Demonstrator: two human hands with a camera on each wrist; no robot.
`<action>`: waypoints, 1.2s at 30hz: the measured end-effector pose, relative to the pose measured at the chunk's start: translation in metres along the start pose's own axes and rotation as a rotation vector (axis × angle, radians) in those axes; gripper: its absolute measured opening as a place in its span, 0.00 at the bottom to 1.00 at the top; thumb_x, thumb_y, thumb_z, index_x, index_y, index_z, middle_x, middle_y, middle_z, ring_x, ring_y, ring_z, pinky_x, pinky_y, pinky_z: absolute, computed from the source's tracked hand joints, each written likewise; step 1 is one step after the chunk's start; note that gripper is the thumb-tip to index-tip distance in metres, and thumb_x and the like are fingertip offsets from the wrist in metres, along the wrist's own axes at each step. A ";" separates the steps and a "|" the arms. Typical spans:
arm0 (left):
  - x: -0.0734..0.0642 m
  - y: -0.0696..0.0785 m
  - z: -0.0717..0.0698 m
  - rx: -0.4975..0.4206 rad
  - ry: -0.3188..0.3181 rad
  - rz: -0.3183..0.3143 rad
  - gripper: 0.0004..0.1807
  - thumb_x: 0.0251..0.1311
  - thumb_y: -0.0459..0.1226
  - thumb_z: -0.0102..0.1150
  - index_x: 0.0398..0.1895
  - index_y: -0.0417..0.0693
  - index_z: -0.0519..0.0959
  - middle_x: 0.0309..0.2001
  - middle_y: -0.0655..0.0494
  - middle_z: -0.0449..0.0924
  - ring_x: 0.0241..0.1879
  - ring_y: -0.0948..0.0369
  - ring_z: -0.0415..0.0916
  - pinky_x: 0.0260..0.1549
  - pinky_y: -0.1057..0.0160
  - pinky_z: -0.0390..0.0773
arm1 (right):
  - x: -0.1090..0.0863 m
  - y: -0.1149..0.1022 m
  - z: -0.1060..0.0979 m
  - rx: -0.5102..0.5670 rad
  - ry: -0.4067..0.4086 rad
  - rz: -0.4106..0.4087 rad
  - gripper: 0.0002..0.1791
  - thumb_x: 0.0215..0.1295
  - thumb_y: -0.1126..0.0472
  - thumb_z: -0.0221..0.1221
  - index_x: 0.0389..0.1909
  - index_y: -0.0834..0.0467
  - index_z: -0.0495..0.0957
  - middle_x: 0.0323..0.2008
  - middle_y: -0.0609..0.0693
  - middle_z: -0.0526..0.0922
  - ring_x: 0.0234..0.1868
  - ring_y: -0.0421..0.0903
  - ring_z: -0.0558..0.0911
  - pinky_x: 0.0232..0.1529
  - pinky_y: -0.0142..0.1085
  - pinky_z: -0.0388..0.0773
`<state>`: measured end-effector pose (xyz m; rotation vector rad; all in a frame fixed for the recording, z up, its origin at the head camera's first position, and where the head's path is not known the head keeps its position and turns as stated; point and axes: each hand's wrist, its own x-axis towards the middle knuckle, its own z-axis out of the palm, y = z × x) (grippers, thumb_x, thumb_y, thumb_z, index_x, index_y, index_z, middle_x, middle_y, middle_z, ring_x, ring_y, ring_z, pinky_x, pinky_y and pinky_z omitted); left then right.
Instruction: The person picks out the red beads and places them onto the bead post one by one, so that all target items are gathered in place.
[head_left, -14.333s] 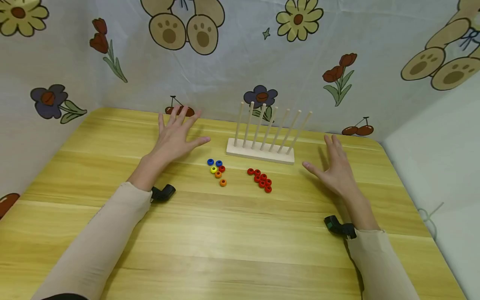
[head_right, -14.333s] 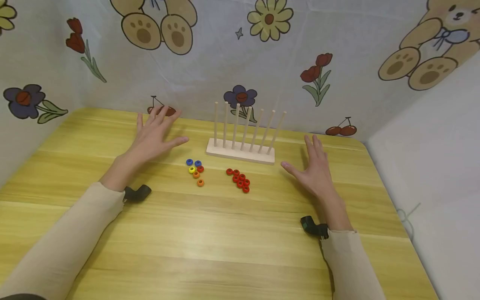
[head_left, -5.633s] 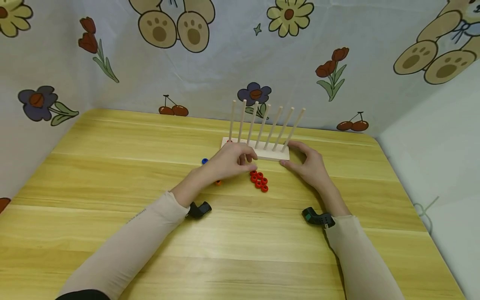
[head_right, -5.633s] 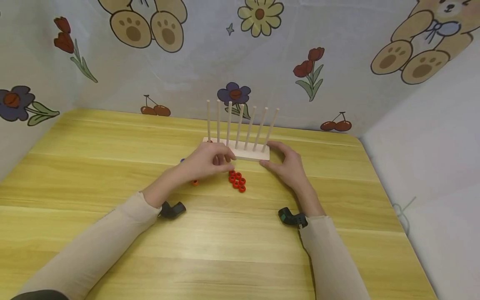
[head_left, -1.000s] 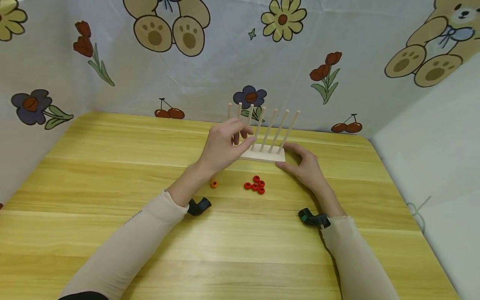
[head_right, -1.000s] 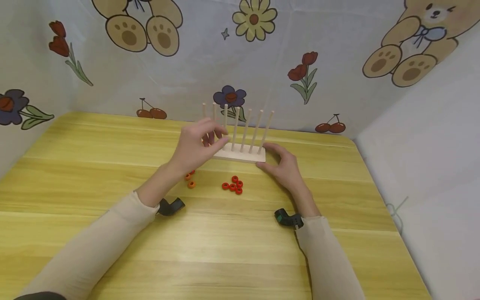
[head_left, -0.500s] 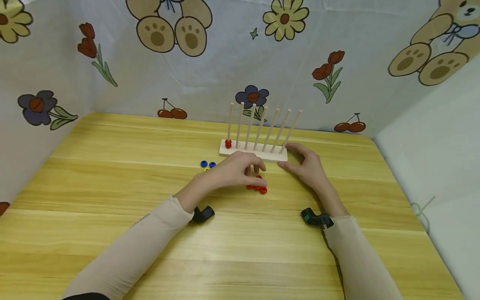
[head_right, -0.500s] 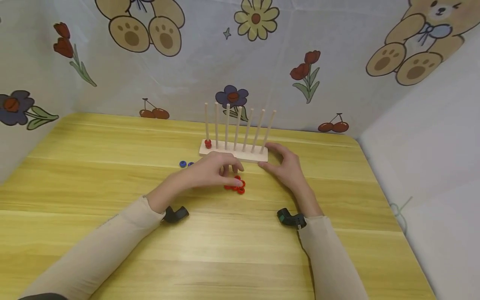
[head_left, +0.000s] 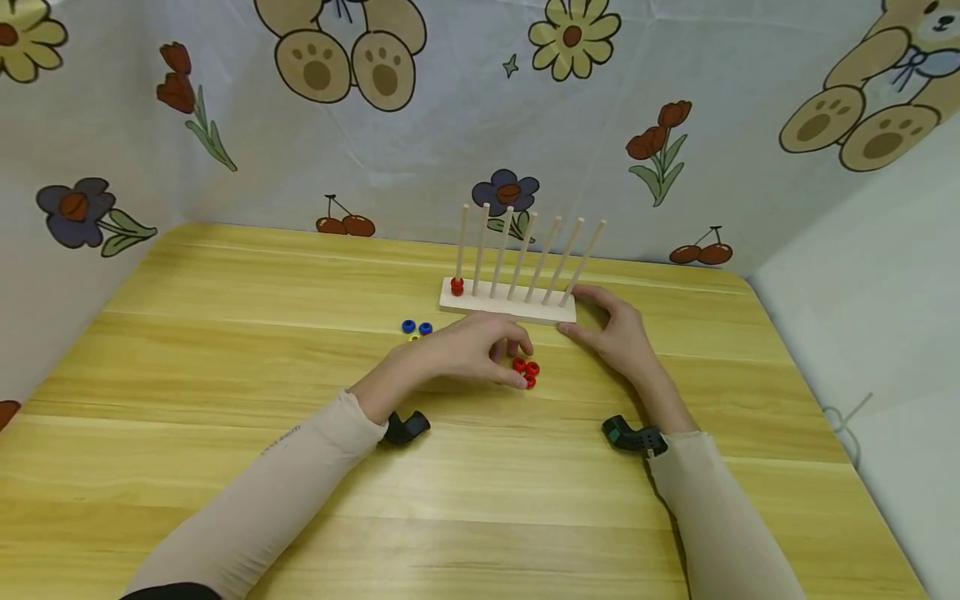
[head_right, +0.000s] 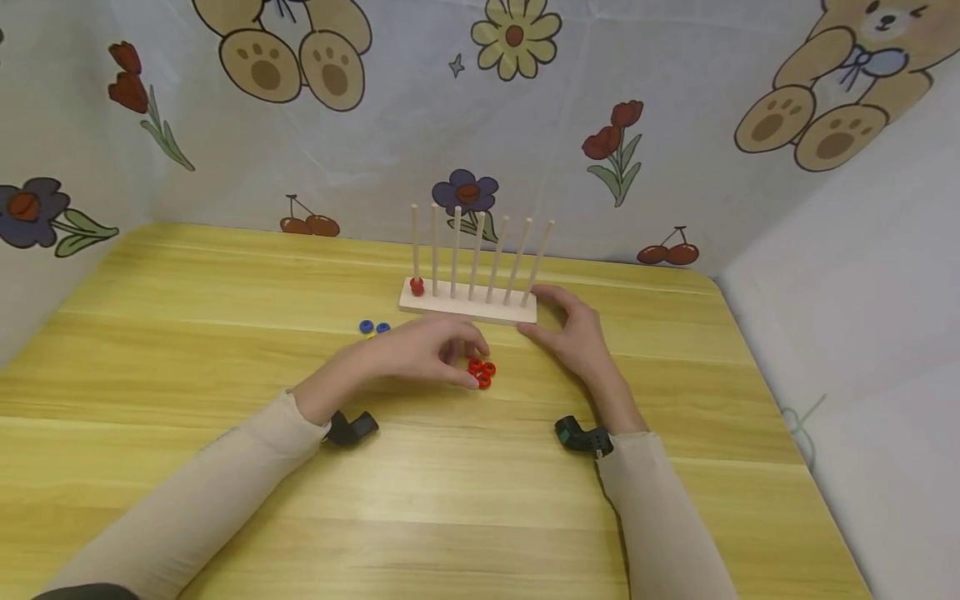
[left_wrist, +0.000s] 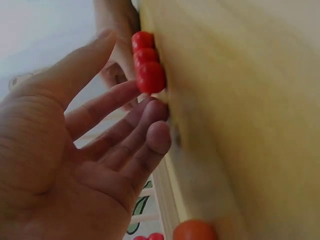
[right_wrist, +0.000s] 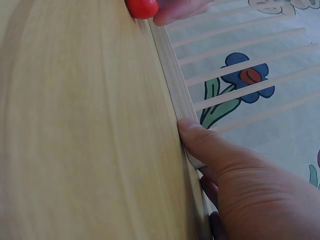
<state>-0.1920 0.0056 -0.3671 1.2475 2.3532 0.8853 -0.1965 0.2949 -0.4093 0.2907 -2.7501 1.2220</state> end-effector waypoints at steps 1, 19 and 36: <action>-0.001 0.000 -0.002 -0.003 -0.010 -0.010 0.22 0.60 0.48 0.78 0.53 0.51 0.85 0.44 0.55 0.81 0.30 0.62 0.77 0.36 0.66 0.77 | 0.000 0.000 0.000 -0.003 0.000 -0.002 0.36 0.64 0.52 0.75 0.71 0.56 0.76 0.69 0.56 0.79 0.76 0.57 0.70 0.78 0.55 0.61; -0.001 -0.001 -0.006 0.032 -0.017 -0.027 0.09 0.61 0.33 0.76 0.42 0.47 0.85 0.40 0.56 0.81 0.35 0.64 0.77 0.39 0.69 0.78 | 0.001 0.001 0.001 0.012 -0.001 0.003 0.36 0.64 0.52 0.75 0.71 0.56 0.76 0.69 0.57 0.78 0.76 0.57 0.70 0.78 0.56 0.60; -0.003 0.002 -0.017 0.053 0.149 -0.019 0.04 0.65 0.33 0.72 0.37 0.48 0.84 0.33 0.60 0.83 0.34 0.63 0.79 0.38 0.66 0.79 | 0.001 0.001 0.001 0.002 0.003 -0.007 0.36 0.64 0.52 0.75 0.71 0.58 0.75 0.70 0.58 0.78 0.76 0.58 0.70 0.78 0.55 0.62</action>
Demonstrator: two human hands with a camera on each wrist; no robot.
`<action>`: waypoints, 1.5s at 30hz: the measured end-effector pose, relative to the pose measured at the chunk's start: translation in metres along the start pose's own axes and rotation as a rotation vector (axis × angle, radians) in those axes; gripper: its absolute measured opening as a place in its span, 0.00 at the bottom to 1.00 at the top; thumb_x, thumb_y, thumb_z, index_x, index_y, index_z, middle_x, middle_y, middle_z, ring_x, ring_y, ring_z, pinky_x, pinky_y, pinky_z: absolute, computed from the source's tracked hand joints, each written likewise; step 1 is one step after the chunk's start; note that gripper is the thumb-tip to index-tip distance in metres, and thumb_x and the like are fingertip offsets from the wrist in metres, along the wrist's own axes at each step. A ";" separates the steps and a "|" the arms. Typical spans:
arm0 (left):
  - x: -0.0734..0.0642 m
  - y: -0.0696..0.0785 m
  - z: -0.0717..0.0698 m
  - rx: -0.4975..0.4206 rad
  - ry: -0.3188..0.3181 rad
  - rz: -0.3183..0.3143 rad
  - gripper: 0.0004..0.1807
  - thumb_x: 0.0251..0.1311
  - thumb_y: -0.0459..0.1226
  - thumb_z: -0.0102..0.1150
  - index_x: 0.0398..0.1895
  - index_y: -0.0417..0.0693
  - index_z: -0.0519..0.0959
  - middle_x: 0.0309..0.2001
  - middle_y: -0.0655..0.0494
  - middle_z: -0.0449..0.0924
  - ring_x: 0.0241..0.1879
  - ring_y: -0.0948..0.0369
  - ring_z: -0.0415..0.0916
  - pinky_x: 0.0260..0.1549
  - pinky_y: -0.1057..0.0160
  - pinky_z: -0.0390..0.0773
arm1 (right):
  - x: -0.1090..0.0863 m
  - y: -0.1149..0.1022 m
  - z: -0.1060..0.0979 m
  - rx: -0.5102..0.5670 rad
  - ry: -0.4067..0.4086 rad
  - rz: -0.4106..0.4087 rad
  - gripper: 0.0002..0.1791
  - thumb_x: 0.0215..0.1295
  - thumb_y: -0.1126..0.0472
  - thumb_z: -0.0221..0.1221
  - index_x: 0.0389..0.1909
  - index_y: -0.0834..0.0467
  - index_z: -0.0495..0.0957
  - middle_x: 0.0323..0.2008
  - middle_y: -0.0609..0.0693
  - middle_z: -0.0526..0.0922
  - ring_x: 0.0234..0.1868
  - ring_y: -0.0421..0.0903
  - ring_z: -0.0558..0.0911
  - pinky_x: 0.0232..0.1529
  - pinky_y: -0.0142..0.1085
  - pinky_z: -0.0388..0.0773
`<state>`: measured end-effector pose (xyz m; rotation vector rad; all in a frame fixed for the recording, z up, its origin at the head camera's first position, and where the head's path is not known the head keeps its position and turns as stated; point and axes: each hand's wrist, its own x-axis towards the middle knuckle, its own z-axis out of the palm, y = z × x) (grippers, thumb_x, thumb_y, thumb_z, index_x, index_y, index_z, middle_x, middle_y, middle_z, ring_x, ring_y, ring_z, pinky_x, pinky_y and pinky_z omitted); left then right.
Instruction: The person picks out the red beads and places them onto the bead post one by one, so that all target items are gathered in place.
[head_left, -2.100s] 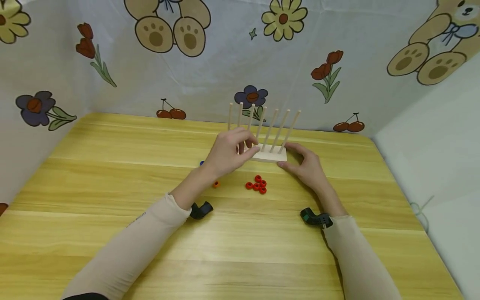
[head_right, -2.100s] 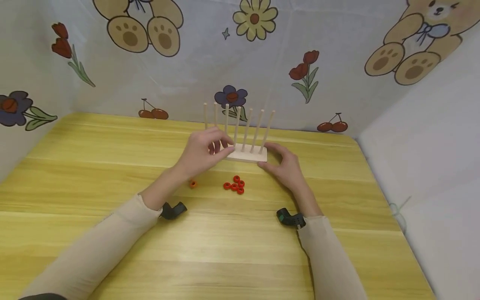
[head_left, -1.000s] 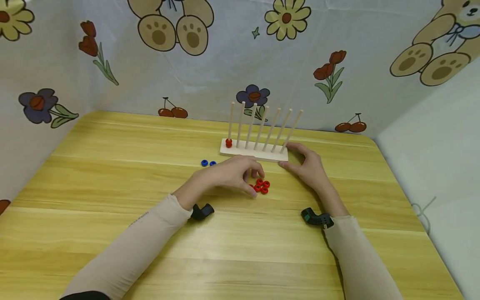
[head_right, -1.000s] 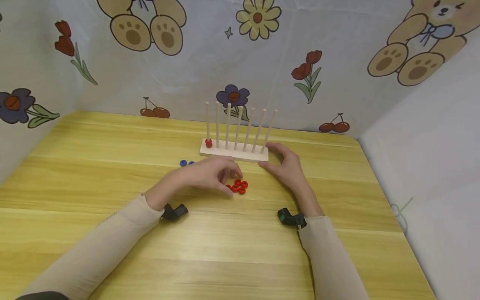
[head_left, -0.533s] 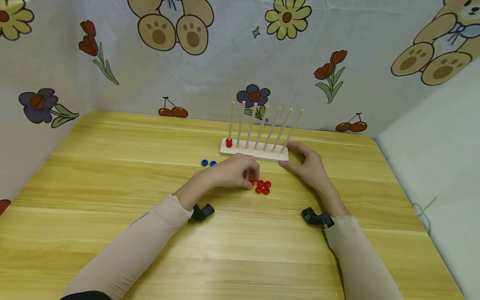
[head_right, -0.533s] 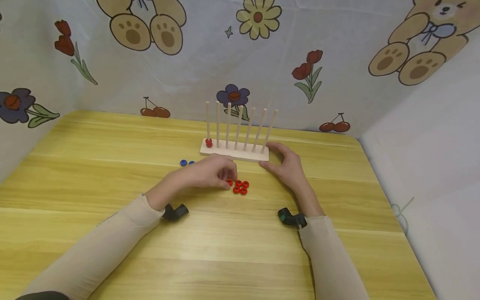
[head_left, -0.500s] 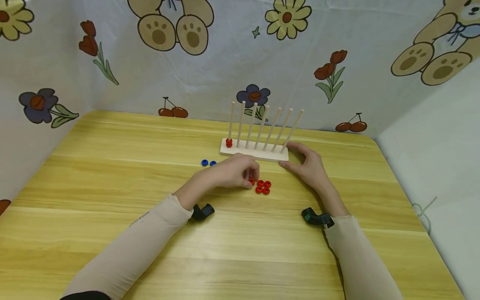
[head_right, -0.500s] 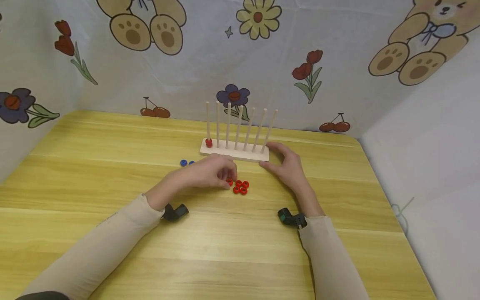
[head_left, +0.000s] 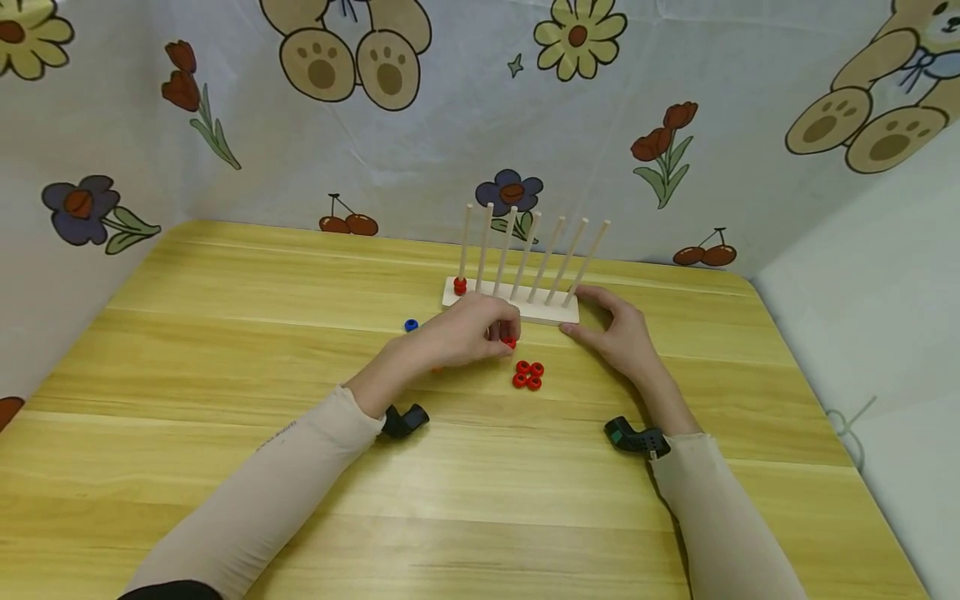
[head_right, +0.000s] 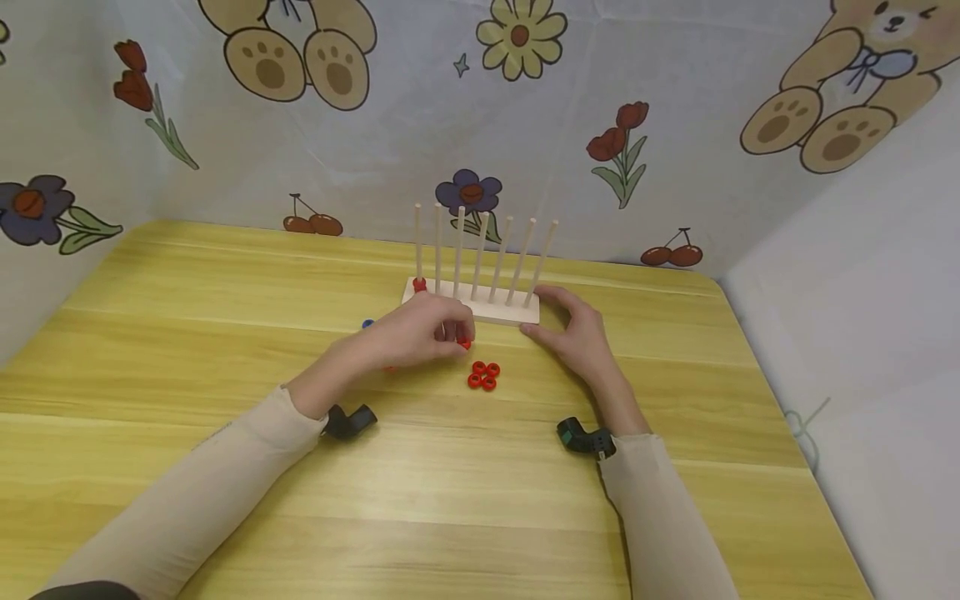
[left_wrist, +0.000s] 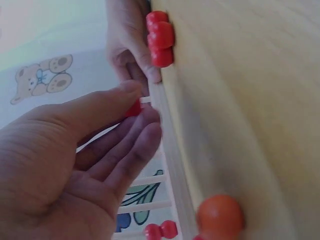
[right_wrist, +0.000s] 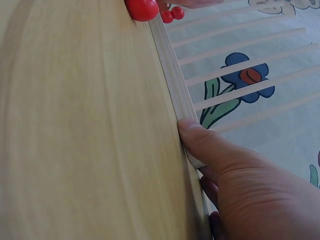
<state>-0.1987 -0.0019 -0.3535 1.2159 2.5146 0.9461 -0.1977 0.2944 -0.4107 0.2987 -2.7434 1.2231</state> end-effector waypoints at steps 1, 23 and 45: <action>-0.001 0.001 -0.002 -0.004 0.030 0.005 0.04 0.65 0.33 0.72 0.37 0.48 0.84 0.34 0.59 0.84 0.34 0.63 0.79 0.38 0.66 0.79 | 0.000 0.000 0.000 0.000 0.000 0.001 0.36 0.64 0.52 0.75 0.71 0.57 0.75 0.69 0.58 0.78 0.76 0.58 0.70 0.78 0.55 0.62; -0.006 0.018 -0.069 0.044 0.770 0.187 0.08 0.65 0.33 0.73 0.44 0.39 0.86 0.39 0.50 0.86 0.32 0.59 0.81 0.33 0.64 0.82 | -0.001 0.000 -0.001 0.012 -0.002 0.011 0.37 0.64 0.53 0.75 0.72 0.56 0.75 0.70 0.56 0.78 0.76 0.55 0.70 0.79 0.53 0.61; 0.002 0.013 -0.079 0.051 0.914 0.007 0.11 0.69 0.36 0.69 0.48 0.39 0.89 0.41 0.46 0.88 0.36 0.55 0.84 0.40 0.62 0.85 | 0.000 -0.001 -0.001 -0.007 -0.010 0.010 0.36 0.65 0.51 0.74 0.72 0.54 0.75 0.71 0.55 0.77 0.77 0.56 0.69 0.78 0.55 0.61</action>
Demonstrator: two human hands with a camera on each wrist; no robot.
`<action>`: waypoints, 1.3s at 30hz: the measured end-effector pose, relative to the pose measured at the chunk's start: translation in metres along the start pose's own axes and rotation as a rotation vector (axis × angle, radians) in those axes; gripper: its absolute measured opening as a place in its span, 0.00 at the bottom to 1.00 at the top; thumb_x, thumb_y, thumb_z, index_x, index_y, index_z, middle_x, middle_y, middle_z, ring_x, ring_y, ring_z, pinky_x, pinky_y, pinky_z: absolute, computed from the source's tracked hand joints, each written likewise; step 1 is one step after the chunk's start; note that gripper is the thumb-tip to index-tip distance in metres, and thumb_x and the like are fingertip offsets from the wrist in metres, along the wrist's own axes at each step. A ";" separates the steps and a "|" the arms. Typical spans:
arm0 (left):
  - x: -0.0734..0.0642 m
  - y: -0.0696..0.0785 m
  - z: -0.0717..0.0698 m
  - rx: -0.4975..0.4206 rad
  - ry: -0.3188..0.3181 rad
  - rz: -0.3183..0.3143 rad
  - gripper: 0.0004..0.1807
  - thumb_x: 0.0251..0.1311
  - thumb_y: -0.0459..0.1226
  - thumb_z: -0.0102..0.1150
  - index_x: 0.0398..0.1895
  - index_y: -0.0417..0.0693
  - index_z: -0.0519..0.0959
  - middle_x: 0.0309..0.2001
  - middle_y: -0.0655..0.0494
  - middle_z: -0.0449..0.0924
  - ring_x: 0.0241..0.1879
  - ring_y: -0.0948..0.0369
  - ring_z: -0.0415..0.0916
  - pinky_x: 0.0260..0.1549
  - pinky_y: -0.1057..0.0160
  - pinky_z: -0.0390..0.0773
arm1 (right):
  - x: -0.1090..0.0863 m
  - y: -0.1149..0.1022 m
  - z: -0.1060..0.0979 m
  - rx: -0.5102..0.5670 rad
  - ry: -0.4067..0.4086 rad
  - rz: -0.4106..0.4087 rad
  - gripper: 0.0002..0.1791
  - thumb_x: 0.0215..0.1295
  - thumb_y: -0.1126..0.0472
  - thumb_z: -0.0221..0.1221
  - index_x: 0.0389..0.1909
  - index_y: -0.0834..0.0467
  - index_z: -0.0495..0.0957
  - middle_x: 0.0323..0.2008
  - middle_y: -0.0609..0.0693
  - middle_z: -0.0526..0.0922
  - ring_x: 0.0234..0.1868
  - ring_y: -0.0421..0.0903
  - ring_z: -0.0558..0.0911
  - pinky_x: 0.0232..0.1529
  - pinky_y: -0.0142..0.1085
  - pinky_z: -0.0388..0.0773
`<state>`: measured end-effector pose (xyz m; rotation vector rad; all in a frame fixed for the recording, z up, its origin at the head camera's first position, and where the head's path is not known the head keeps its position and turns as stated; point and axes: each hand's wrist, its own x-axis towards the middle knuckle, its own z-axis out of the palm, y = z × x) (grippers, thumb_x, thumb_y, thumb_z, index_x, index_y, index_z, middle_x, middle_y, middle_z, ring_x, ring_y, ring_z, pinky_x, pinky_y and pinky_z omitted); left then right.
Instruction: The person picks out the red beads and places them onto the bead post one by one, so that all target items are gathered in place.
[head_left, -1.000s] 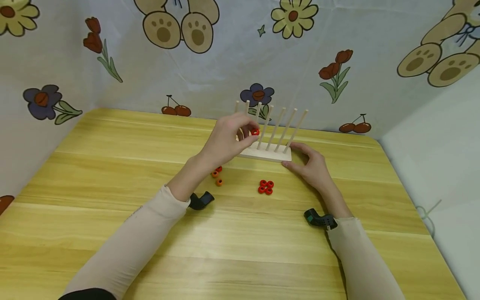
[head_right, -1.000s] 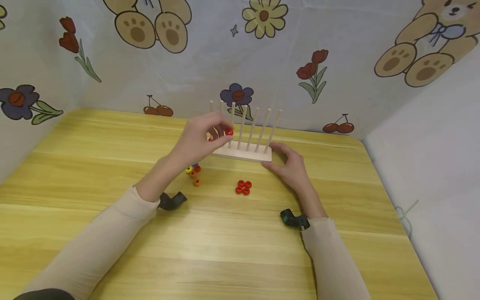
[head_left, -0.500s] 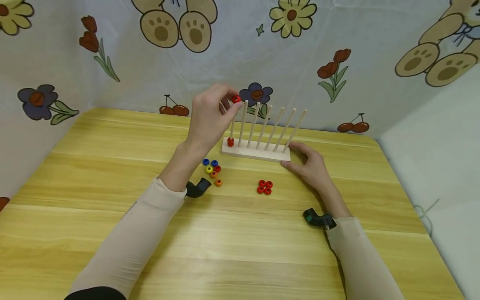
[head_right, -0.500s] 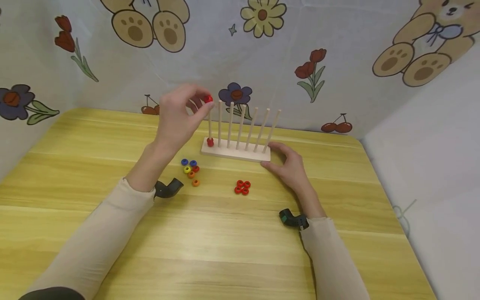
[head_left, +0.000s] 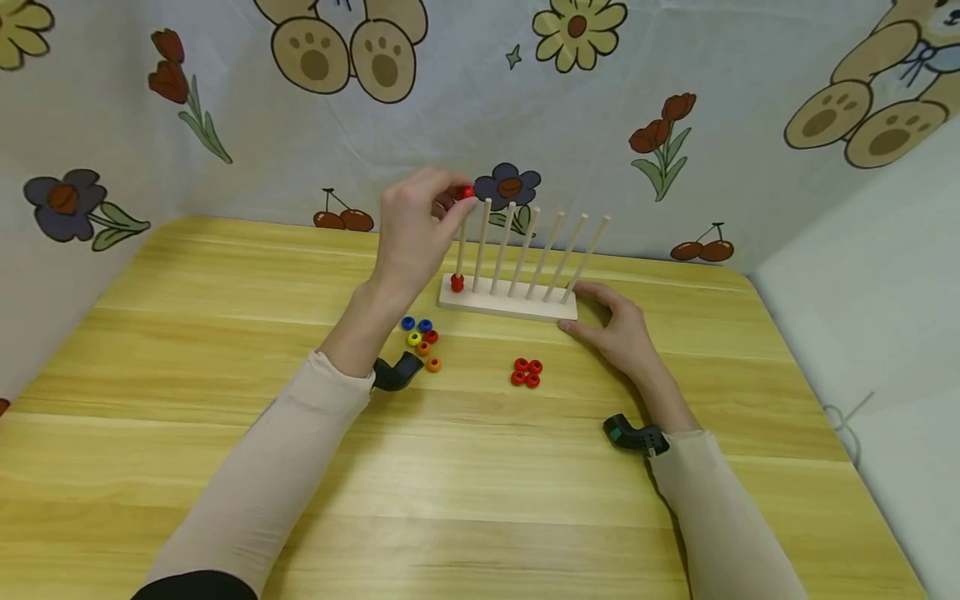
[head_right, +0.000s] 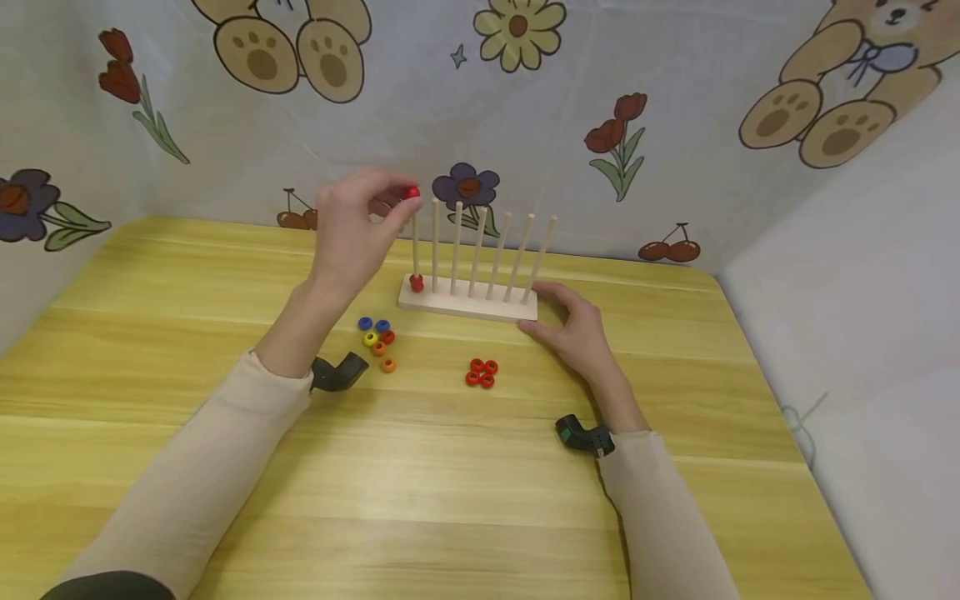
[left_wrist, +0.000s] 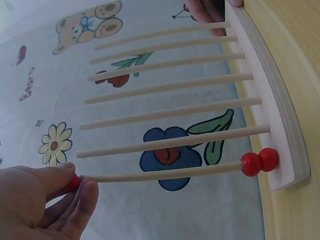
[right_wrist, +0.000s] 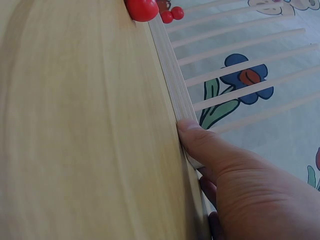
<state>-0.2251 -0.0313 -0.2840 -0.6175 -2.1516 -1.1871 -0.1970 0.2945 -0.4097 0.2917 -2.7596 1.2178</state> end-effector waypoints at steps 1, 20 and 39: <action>0.001 0.000 0.001 -0.004 -0.001 -0.003 0.10 0.69 0.35 0.69 0.48 0.39 0.89 0.41 0.46 0.88 0.37 0.55 0.84 0.40 0.62 0.85 | 0.000 0.000 0.000 0.001 -0.001 -0.001 0.36 0.65 0.52 0.74 0.72 0.54 0.75 0.71 0.55 0.77 0.77 0.57 0.69 0.78 0.56 0.61; -0.002 -0.001 0.002 0.066 -0.023 -0.054 0.13 0.66 0.38 0.72 0.51 0.42 0.89 0.41 0.47 0.84 0.26 0.54 0.75 0.33 0.61 0.72 | 0.000 -0.002 -0.001 0.005 -0.005 0.019 0.36 0.65 0.51 0.74 0.72 0.55 0.75 0.71 0.56 0.77 0.77 0.57 0.68 0.78 0.55 0.60; -0.054 0.003 0.035 -0.201 -0.279 0.034 0.02 0.66 0.33 0.70 0.37 0.43 0.89 0.31 0.54 0.83 0.26 0.62 0.75 0.28 0.67 0.76 | -0.001 -0.003 0.001 0.003 0.000 0.021 0.37 0.65 0.51 0.74 0.72 0.56 0.75 0.70 0.56 0.78 0.77 0.56 0.69 0.79 0.55 0.60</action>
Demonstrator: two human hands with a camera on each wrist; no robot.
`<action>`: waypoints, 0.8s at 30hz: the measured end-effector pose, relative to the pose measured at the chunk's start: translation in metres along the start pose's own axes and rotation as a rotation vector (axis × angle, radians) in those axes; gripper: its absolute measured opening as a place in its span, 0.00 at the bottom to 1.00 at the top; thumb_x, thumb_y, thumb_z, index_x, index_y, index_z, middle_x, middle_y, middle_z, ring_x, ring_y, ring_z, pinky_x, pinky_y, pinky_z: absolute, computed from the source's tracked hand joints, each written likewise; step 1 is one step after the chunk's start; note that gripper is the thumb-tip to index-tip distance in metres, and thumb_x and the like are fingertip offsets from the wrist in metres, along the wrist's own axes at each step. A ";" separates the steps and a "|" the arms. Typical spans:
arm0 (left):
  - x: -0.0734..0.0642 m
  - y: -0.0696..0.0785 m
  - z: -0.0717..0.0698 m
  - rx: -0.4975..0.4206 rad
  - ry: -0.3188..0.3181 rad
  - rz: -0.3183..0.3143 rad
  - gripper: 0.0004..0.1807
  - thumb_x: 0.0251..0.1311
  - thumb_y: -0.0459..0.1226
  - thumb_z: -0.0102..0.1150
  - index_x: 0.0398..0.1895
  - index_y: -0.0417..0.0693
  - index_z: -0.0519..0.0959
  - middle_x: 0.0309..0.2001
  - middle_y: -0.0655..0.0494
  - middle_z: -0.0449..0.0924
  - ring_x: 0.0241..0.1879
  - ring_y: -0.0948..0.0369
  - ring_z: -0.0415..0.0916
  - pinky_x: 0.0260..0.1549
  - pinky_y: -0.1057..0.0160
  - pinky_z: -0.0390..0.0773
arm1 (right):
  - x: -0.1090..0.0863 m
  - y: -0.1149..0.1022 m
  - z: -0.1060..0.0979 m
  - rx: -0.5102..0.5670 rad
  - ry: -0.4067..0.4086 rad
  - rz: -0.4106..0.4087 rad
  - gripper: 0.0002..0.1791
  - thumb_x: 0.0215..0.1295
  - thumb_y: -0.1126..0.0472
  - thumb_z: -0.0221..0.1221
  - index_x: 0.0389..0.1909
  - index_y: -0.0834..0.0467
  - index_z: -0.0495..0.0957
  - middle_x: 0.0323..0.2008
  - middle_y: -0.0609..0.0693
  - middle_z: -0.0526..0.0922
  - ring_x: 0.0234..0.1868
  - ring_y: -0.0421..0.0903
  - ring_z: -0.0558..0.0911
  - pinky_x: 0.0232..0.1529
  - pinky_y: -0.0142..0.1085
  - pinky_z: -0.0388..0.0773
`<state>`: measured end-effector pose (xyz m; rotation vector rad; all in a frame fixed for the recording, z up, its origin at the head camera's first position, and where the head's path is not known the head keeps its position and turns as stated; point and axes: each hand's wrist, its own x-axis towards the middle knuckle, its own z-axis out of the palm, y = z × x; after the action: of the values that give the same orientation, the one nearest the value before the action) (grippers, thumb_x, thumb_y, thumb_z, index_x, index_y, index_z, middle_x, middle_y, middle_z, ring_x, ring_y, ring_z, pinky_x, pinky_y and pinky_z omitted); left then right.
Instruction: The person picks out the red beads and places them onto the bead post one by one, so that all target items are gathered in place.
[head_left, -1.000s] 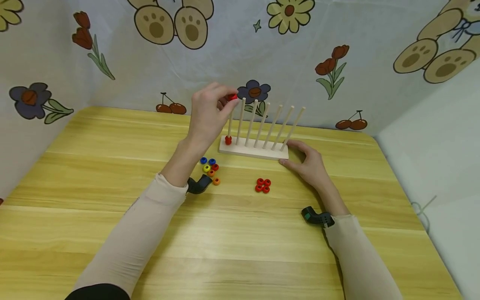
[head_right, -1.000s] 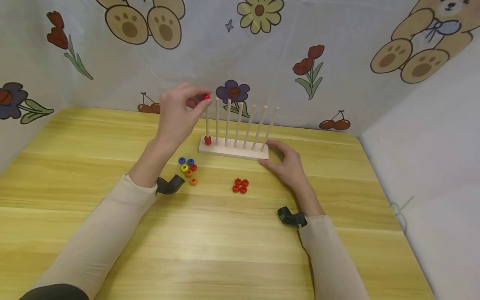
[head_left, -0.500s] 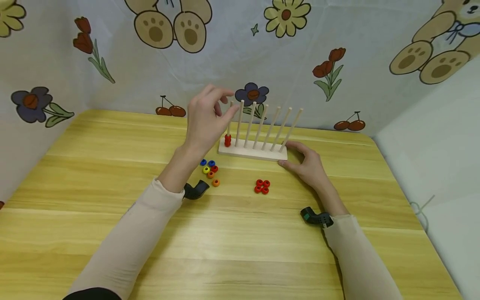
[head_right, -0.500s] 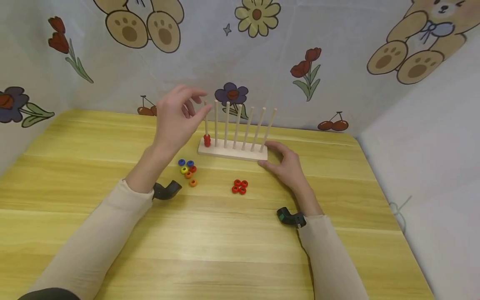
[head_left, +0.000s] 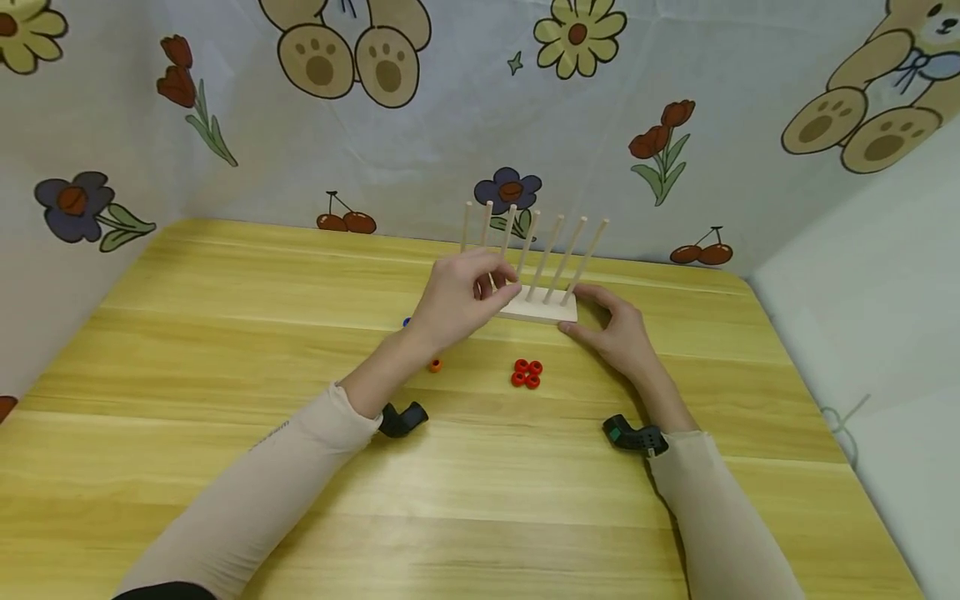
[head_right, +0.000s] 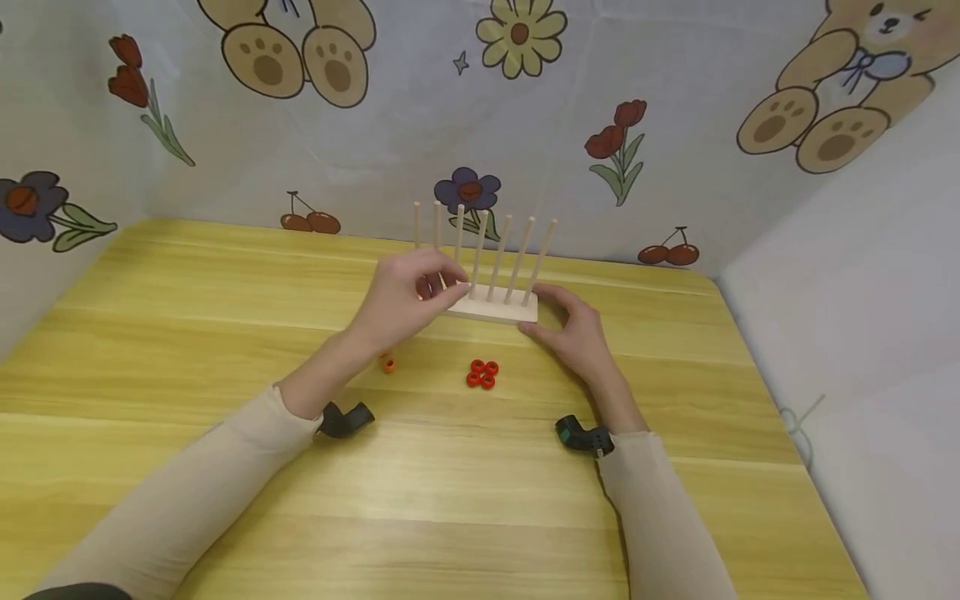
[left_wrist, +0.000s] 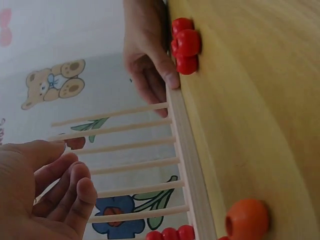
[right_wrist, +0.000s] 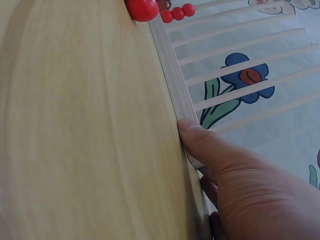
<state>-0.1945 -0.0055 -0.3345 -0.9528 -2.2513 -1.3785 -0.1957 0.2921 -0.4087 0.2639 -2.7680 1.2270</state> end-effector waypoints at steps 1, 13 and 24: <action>-0.002 -0.001 0.003 0.005 -0.031 -0.018 0.02 0.66 0.33 0.70 0.37 0.44 0.89 0.32 0.54 0.83 0.26 0.62 0.75 0.28 0.66 0.76 | 0.000 0.000 0.000 0.002 0.000 0.001 0.37 0.65 0.51 0.74 0.72 0.56 0.75 0.70 0.56 0.78 0.77 0.56 0.69 0.79 0.55 0.60; -0.010 -0.018 0.018 0.116 -0.251 -0.142 0.03 0.67 0.35 0.69 0.38 0.45 0.88 0.34 0.55 0.85 0.27 0.62 0.76 0.32 0.66 0.76 | 0.002 0.001 0.000 0.011 0.001 -0.004 0.36 0.64 0.50 0.75 0.72 0.54 0.75 0.70 0.54 0.78 0.76 0.55 0.70 0.78 0.54 0.61; -0.015 -0.020 0.029 0.143 -0.461 -0.152 0.08 0.67 0.41 0.71 0.44 0.47 0.88 0.36 0.57 0.86 0.31 0.63 0.79 0.40 0.64 0.78 | 0.002 0.001 -0.001 0.006 -0.003 -0.001 0.37 0.65 0.50 0.74 0.72 0.55 0.75 0.70 0.56 0.78 0.77 0.56 0.69 0.78 0.55 0.61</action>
<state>-0.1957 0.0082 -0.3708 -1.1656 -2.7678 -1.1198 -0.1975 0.2936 -0.4088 0.2684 -2.7669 1.2355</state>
